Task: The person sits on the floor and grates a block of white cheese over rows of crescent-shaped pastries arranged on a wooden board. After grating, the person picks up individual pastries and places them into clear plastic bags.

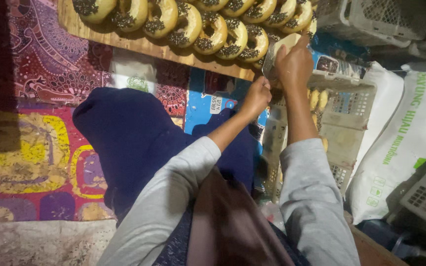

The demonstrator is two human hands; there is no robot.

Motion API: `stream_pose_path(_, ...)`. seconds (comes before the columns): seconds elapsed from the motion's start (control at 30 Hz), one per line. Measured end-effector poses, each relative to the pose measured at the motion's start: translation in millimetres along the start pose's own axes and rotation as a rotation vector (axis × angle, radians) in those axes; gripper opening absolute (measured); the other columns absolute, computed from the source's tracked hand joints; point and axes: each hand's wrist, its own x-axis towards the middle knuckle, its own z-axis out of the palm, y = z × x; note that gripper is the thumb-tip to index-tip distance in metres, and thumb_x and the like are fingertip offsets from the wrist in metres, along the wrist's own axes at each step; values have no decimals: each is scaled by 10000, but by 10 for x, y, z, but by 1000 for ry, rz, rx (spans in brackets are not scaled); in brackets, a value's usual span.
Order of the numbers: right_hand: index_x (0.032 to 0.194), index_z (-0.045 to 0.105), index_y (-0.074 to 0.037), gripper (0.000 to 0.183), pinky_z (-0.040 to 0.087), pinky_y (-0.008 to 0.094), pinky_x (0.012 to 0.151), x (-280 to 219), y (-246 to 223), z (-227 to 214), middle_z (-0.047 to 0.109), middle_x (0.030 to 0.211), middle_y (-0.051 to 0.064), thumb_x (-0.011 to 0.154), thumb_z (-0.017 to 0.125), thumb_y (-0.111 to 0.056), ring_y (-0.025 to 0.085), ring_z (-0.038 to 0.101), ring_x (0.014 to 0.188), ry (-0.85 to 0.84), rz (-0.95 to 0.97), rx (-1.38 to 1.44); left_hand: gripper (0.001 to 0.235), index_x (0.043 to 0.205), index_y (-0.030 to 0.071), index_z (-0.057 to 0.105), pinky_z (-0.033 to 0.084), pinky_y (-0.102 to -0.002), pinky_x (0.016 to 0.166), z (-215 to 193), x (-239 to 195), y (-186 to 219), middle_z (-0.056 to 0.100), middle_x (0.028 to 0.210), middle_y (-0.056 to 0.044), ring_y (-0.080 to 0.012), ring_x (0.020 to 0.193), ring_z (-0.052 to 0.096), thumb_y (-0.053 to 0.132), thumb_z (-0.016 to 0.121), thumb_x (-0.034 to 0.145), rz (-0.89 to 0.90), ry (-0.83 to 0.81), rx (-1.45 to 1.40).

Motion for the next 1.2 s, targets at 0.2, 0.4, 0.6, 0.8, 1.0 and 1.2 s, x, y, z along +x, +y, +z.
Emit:
stream_pose_path(0.2,1217,492,88,494,540,559,733,45,72,126,710,927,310,958,730,-259,498,688,853,-89,114,-20,90,880,36,537,388,-323,478,-2,-79,-129,501,623,-45,-139,538,481,57,474,941,-24,31,-18)
stream_pose_path(0.4,1306,506,92,577,541,529,742,73,238,179,720,951,304,892,731,-242,491,697,850,-25,91,156,86,892,46,524,430,-314,527,-214,-565,-157,519,680,-28,-132,594,507,32,472,958,87,-7,28)
stream_pose_path(0.6,1078,645,9,365,575,387,759,179,427,-85,745,995,167,899,715,-301,280,755,865,-184,433,464,89,955,48,551,455,-296,529,-413,-985,36,580,692,-17,-122,583,573,28,464,952,14,5,95)
stream_pose_path(0.8,1130,601,-20,342,552,331,672,115,375,-392,710,987,116,915,702,-267,198,683,776,-137,518,537,116,973,50,545,412,-297,501,-425,-944,282,536,681,-23,-119,545,515,93,452,1028,-27,-39,-53)
stream_pose_path(1.0,1282,531,-81,384,625,332,752,-40,-23,-606,725,1110,130,965,674,-245,196,747,887,-178,380,544,134,960,66,542,358,-290,448,-459,-645,520,514,629,-25,-106,502,463,132,448,1028,-109,-2,-37)
stream_pose_path(1.2,1303,522,-58,391,575,467,832,-127,-519,-611,740,1102,237,989,728,-168,416,735,1004,-28,-89,370,135,942,69,528,309,-302,417,-401,-107,505,504,602,-27,-114,464,411,135,445,1024,-105,45,-117)
